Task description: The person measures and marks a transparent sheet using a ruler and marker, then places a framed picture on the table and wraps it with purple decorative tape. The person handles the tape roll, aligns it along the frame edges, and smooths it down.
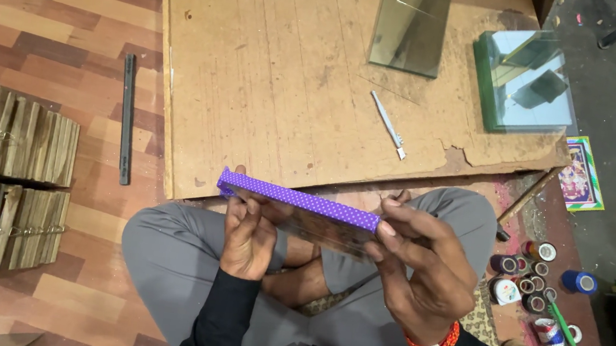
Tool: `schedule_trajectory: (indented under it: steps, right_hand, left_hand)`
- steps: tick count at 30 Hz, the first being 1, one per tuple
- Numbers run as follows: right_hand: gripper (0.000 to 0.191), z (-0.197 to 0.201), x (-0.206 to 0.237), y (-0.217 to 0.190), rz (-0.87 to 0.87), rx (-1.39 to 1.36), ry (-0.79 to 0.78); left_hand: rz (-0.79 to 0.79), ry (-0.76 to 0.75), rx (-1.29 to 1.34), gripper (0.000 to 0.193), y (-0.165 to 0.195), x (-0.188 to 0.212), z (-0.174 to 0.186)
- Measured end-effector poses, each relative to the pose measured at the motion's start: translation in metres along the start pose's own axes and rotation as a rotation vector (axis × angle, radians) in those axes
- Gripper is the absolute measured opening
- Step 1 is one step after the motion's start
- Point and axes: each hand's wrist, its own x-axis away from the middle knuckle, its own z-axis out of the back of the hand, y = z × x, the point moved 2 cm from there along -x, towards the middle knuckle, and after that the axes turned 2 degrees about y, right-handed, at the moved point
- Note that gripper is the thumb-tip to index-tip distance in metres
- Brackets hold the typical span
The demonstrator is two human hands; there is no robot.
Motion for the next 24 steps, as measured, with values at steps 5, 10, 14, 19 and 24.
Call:
schedule_trajectory:
  steps: [5,10,14,19,24]
  right_hand:
    - [0.065,0.007,-0.012,0.004,-0.237,-0.413,-0.073]
    - [0.069,0.012,-0.025,0.022,-0.104,0.248,-0.574]
    - [0.048,-0.020,-0.019,0.041,-0.158,0.095,-0.448]
    - [0.039,-0.029,0.002,0.060,-0.438,0.026,-0.222]
    - [0.035,-0.026,0.023,0.076,-0.558,-0.157,-0.030]
  left_hand:
    - [-0.109,-0.025,-0.172,0.099,0.031,-0.002,-0.033]
    - [-0.318,-0.185,-0.770,0.105,0.070,-0.008,-0.091]
    - [-0.315,-0.283,-1.228,0.110,0.052,-0.014,-0.135]
    - [-0.566,-0.331,-1.432,0.099,0.050,-0.021,-0.147]
    - [-0.086,0.012,-0.511,0.092,0.063,-0.046,-0.115]
